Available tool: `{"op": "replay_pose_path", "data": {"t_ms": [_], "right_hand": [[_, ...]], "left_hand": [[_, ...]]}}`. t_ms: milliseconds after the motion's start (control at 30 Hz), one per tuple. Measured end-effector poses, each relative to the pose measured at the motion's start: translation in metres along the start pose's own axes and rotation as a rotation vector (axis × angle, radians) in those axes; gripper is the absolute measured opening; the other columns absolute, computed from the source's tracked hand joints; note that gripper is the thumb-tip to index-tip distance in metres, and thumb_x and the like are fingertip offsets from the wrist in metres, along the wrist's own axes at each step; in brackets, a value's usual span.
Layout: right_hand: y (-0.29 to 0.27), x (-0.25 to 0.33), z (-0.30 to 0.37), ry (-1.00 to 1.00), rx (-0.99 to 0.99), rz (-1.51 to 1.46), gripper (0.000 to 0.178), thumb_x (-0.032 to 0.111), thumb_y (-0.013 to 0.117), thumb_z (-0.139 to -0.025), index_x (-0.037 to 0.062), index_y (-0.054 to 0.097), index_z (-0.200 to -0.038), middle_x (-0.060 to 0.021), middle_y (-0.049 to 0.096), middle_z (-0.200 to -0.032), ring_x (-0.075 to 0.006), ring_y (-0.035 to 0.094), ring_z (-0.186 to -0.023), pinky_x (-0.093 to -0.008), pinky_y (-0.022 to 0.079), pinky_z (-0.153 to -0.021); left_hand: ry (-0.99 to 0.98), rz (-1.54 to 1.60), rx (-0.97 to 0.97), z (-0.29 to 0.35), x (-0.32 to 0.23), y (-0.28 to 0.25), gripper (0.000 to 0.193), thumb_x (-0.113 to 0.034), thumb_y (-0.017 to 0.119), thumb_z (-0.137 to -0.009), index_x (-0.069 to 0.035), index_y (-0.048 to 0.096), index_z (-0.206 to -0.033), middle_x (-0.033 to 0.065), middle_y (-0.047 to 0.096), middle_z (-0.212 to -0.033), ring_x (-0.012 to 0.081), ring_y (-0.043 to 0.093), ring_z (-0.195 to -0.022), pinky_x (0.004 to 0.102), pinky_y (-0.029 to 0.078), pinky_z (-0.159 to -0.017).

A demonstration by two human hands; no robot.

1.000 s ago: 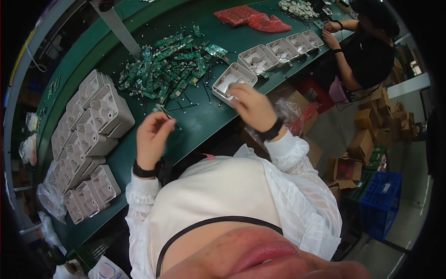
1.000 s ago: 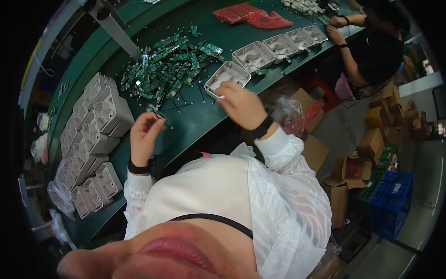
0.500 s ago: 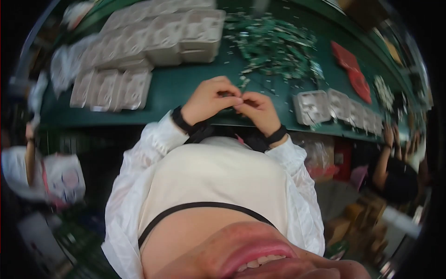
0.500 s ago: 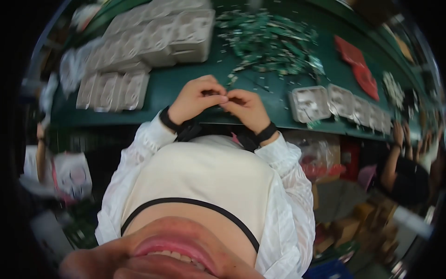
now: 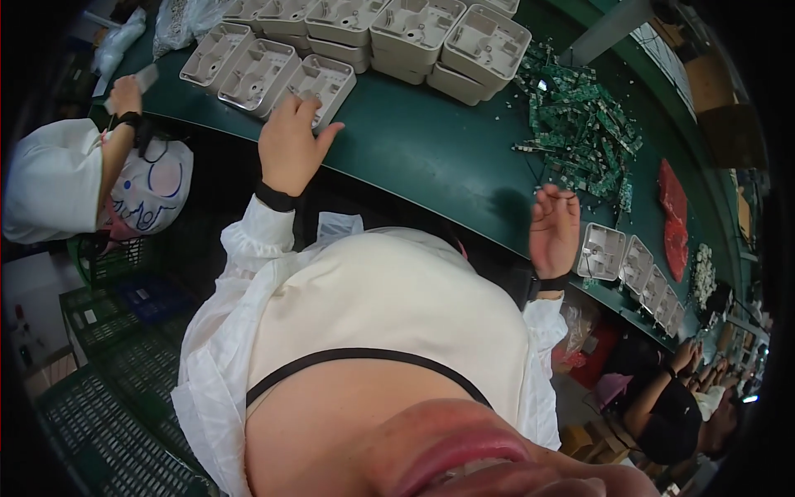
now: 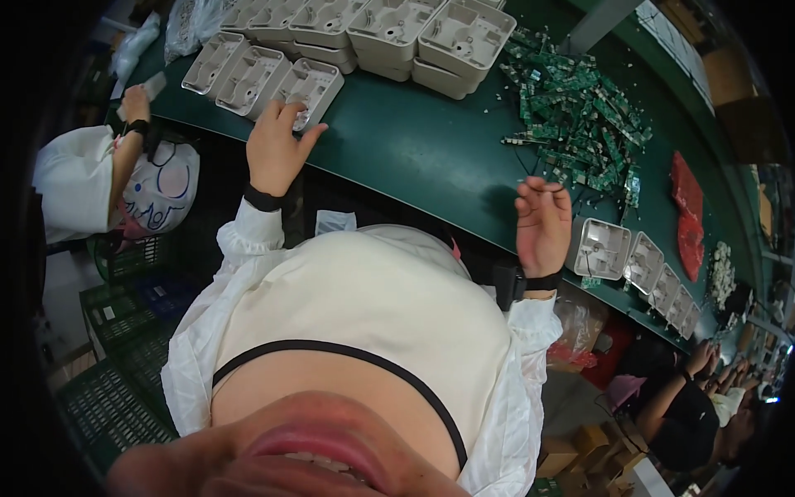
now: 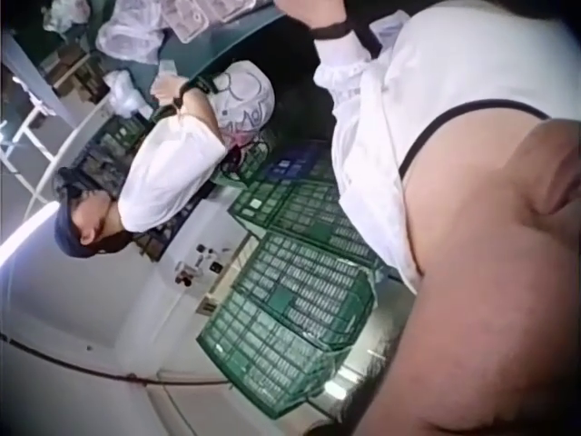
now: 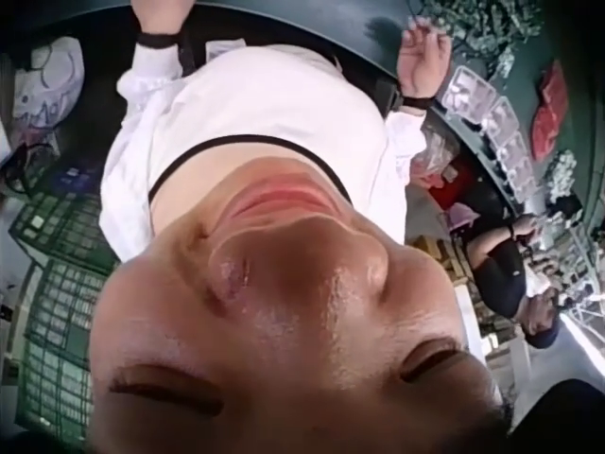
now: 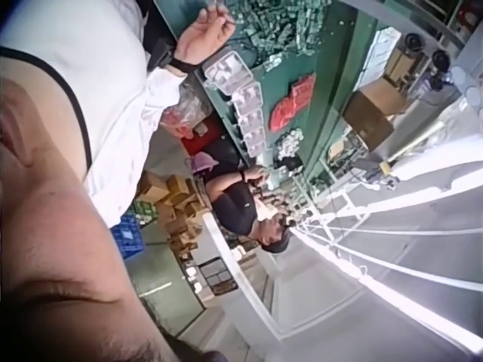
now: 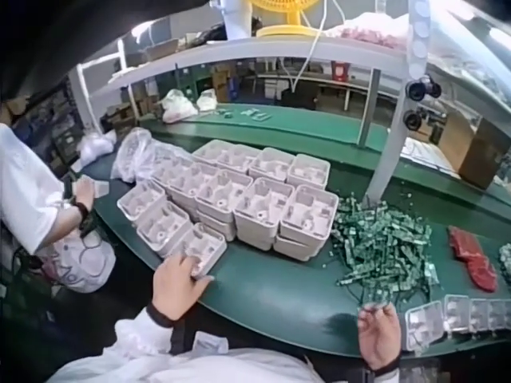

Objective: Assembling electronic circuit boards into plastic housings on a factory production line.

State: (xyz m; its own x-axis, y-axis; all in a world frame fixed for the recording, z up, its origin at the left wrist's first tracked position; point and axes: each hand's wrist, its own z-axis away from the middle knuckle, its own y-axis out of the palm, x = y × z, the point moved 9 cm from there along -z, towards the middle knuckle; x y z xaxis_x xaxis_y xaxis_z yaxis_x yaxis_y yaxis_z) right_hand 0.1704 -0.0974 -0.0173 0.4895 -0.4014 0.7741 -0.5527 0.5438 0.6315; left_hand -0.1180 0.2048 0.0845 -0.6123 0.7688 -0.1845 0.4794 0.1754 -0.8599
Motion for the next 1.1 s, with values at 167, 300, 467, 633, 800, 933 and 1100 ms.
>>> {"op": "replay_pose_path", "data": {"t_ms": [167,300,467,633,800,933,1100], "right_hand": [[-0.005,0.008,0.000,-0.103,0.011,-0.470,0.011,0.011,0.062,-0.104,0.0050,0.062,-0.113,-0.0097,0.065,-0.125,-0.0209,0.063,-0.114,-0.0325,0.055,-0.090],[-0.012,0.012,-0.002,-0.138,0.036,-0.776,0.010,0.010,0.065,-0.102,0.0056,0.064,-0.111,-0.0065,0.063,-0.115,-0.0199,0.061,-0.106,-0.0341,0.053,-0.089],[-0.020,0.014,0.009,-0.160,0.051,-0.898,0.010,0.009,0.066,-0.101,0.0065,0.065,-0.111,-0.0040,0.060,-0.104,-0.0182,0.059,-0.096,-0.0337,0.051,-0.086],[-0.022,0.009,0.015,-0.208,-0.014,-0.508,0.012,0.006,0.065,-0.101,0.0083,0.065,-0.113,-0.0043,0.061,-0.107,-0.0170,0.058,-0.095,-0.0325,0.050,-0.085],[-0.010,0.010,0.019,-0.213,-0.062,-0.264,0.015,0.002,0.062,-0.101,0.0083,0.065,-0.115,-0.0052,0.062,-0.110,-0.0163,0.058,-0.094,-0.0310,0.051,-0.083],[-0.009,0.008,0.022,-0.240,-0.049,-0.182,0.019,0.001,0.062,-0.101,0.0055,0.064,-0.119,-0.0084,0.065,-0.117,-0.0188,0.063,-0.099,-0.0306,0.053,-0.085],[-0.001,0.011,0.023,-0.215,-0.185,0.119,0.020,-0.002,0.063,-0.099,0.0012,0.066,-0.118,-0.0121,0.068,-0.122,-0.0235,0.069,-0.105,-0.0314,0.055,-0.089]], "left_hand": [[-0.054,-0.036,0.028,0.010,0.023,0.020,0.025,-0.025,0.083,-0.082,-0.007,0.075,-0.097,0.0093,0.064,-0.096,0.0328,0.066,-0.084,0.0411,0.054,-0.071],[-0.022,0.074,-0.018,0.015,0.025,0.019,0.024,-0.023,0.085,-0.081,-0.007,0.076,-0.096,0.0088,0.064,-0.092,0.0321,0.066,-0.077,0.0409,0.053,-0.068],[0.076,0.257,0.023,0.027,-0.003,0.006,0.021,-0.021,0.086,-0.080,-0.007,0.077,-0.093,0.0074,0.062,-0.087,0.0297,0.063,-0.070,0.0392,0.052,-0.065],[0.215,0.614,0.230,0.025,-0.073,0.020,0.017,-0.018,0.086,-0.077,-0.009,0.078,-0.089,0.0048,0.058,-0.084,0.0258,0.061,-0.070,0.0362,0.051,-0.063],[0.400,0.698,0.331,0.023,-0.129,0.048,0.014,-0.016,0.086,-0.076,-0.011,0.079,-0.087,0.0032,0.055,-0.081,0.0236,0.060,-0.072,0.0356,0.049,-0.064],[0.440,0.706,0.368,0.027,-0.143,0.068,0.014,-0.016,0.086,-0.075,-0.012,0.079,-0.087,0.0039,0.055,-0.083,0.0239,0.060,-0.077,0.0366,0.049,-0.067],[0.392,0.632,0.454,0.031,-0.136,0.083,0.046,-0.018,0.090,-0.071,-0.013,0.075,-0.114,0.0101,0.061,-0.107,0.0311,0.062,-0.104,0.0393,0.051,-0.087]]}}
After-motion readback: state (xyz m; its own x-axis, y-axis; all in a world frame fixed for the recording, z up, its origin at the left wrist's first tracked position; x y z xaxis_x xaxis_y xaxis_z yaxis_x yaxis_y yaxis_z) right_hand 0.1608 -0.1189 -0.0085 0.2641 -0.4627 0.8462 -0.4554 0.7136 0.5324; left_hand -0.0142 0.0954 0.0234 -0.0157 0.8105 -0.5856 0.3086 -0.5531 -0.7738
